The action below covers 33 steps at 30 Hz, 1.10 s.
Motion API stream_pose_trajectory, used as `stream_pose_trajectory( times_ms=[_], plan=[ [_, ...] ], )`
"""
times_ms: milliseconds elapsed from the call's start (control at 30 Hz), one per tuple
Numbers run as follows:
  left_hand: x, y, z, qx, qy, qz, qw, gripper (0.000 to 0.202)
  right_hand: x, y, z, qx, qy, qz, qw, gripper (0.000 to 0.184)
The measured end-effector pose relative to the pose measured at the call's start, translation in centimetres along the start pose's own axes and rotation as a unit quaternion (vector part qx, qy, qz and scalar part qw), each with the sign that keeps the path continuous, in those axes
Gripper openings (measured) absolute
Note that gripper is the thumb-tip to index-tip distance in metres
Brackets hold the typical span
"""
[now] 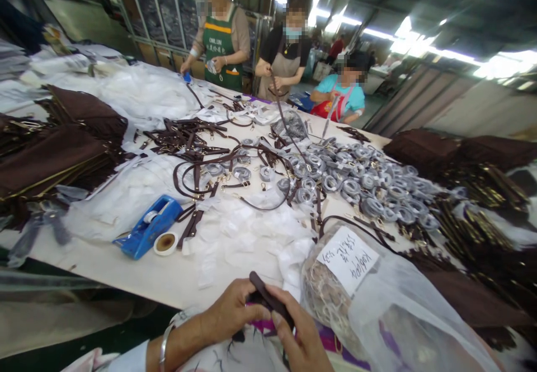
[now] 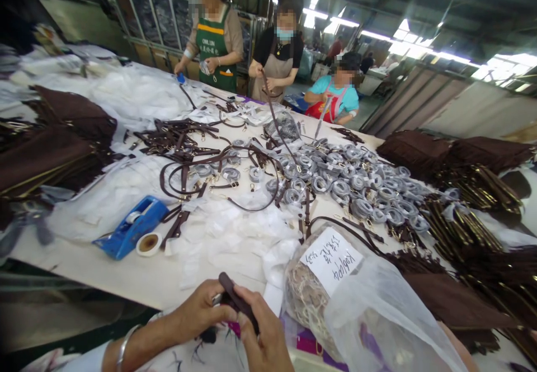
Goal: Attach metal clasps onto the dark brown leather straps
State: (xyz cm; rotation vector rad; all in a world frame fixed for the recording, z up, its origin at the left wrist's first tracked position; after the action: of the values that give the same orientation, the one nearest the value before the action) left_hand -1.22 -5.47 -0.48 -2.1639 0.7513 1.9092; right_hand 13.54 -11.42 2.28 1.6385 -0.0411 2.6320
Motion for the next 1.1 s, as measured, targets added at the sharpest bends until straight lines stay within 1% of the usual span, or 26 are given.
stream_pose_trajectory(
  times_ms=[67,133,233,300,433,533,600,667,733,800,967,1100],
  plan=[
    [0.1,0.1,0.4,0.006,-0.002,0.011,1.0,0.015,0.3,-0.2,-0.4,0.009,0.002,0.036,0.999,0.039],
    [0.3,0.2,1.1,-0.002,0.001,0.021,1.0,0.014,-0.1,-0.3,-0.6,0.005,0.015,0.052,0.998,0.037],
    [0.6,0.3,2.5,-0.046,-0.016,0.016,0.999,0.015,-1.3,-0.1,-0.2,-0.025,0.053,0.054,0.997,0.033],
    [0.8,0.4,3.3,-0.062,-0.032,0.012,0.998,0.016,-1.9,0.1,0.2,-0.04,0.064,0.059,0.995,0.032],
    [0.7,0.5,4.1,-0.071,-0.047,0.005,0.996,0.019,-1.6,-0.1,1.0,-0.032,0.049,0.062,0.996,0.03],
    [0.2,0.7,4.2,-0.058,-0.093,-0.015,0.994,0.019,-0.8,-0.6,1.3,-0.027,0.037,0.041,0.998,0.026],
    [-0.3,0.7,4.1,-0.04,-0.138,-0.038,0.989,0.017,-0.7,-0.9,1.0,0.002,0.02,0.002,1.0,0.026],
    [-0.6,0.8,3.9,-0.021,-0.186,-0.067,0.98,0.016,-1.0,-1.0,0.1,0.051,-0.019,-0.064,0.996,0.028],
    [-0.6,0.9,3.8,-0.001,-0.235,-0.101,0.967,0.018,-1.5,-0.9,-1.0,0.092,-0.075,-0.142,0.983,0.03],
    [-0.6,1.1,3.7,0.019,-0.28,-0.129,0.951,0.022,-2.0,-0.8,-1.9,0.103,-0.128,-0.196,0.967,0.031],
    [-0.4,1.3,3.8,0.045,-0.328,-0.163,0.929,0.024,-2.2,-0.8,-3.5,0.134,-0.194,-0.263,0.935,0.033],
    [-0.7,1.3,3.6,0.073,-0.35,-0.192,0.914,0.028,-2.1,-1.0,-3.7,0.146,-0.2,-0.296,0.923,0.035]
  ],
)
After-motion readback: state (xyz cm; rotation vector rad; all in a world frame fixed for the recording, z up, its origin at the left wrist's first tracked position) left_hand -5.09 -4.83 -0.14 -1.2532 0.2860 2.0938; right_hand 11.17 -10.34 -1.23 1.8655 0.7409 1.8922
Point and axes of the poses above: each hand's wrist, its own y-axis away from the middle knuckle, its own z-axis out of the back of the hand, x = y × z, the point moved 4 cm from there along -y, towards the middle knuckle, and after that the axes turned 14 degrees about -x, right-handed, at the moved point
